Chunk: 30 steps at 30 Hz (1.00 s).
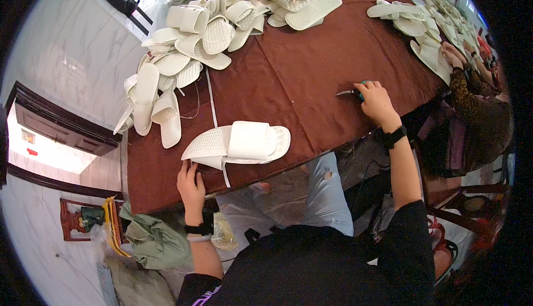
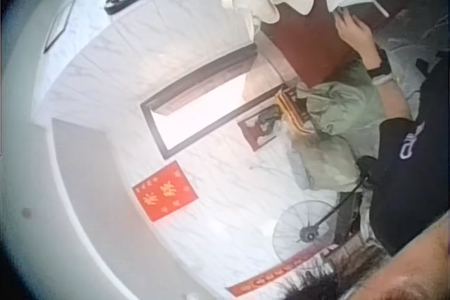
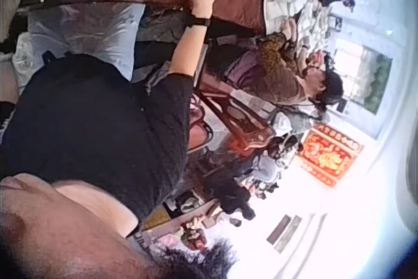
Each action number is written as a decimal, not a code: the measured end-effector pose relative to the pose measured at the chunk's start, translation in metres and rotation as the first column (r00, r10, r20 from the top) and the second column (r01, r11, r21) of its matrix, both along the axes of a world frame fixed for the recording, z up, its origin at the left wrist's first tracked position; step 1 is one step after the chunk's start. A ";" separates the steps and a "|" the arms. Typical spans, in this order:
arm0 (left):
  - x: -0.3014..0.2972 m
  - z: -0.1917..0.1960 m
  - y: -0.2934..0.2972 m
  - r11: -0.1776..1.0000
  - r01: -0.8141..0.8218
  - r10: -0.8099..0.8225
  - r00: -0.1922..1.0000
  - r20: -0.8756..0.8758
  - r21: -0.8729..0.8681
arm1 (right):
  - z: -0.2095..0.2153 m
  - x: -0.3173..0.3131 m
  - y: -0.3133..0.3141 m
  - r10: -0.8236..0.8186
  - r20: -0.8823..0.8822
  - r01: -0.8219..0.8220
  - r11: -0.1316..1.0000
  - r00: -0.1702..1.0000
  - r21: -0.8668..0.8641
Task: Trimming excess threads and finishing white slippers at a manufacturing table.
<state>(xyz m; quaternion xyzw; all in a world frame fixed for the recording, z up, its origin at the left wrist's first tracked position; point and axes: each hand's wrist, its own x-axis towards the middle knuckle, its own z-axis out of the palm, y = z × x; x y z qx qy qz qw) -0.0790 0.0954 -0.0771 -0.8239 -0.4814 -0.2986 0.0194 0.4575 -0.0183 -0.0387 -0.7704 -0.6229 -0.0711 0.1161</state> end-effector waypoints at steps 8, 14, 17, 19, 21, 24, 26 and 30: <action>-0.004 0.029 -0.008 0.989 0.043 -0.025 0.992 0.124 -0.142 | 0.001 -0.001 -0.038 0.181 -0.498 -0.184 0.982 0.848 0.043; -0.012 0.041 -0.057 0.940 0.089 0.012 0.957 0.290 -0.331 | -0.003 -0.033 -0.048 0.108 -0.248 -0.097 0.994 0.963 0.057; -0.020 0.043 -0.072 0.801 0.247 0.076 0.862 0.502 -0.545 | 0.000 -0.048 -0.051 0.073 -0.225 -0.056 0.995 0.972 0.082; -0.025 0.041 -0.077 0.760 0.306 0.120 0.801 0.587 -0.573 | 0.000 -0.053 -0.049 0.040 -0.244 -0.015 0.995 0.969 0.103; -0.032 0.025 -0.077 0.769 0.297 0.194 0.736 0.649 -0.566 | 0.001 -0.057 -0.047 -0.059 -0.247 0.070 0.997 0.967 0.038; -0.025 0.012 -0.076 0.861 0.208 0.243 0.635 0.734 -0.465 | -0.004 -0.068 -0.052 -0.034 -0.657 0.043 0.999 0.753 -0.003; -0.013 0.016 -0.077 0.874 0.119 0.288 0.655 0.699 -0.471 | 0.001 -0.098 -0.055 0.068 -0.935 -0.053 0.997 0.348 0.053; 0.002 0.010 -0.062 0.882 -0.027 0.342 0.724 0.600 -0.470 | 0.014 -0.169 -0.057 0.023 -0.973 -0.365 0.925 -0.231 0.109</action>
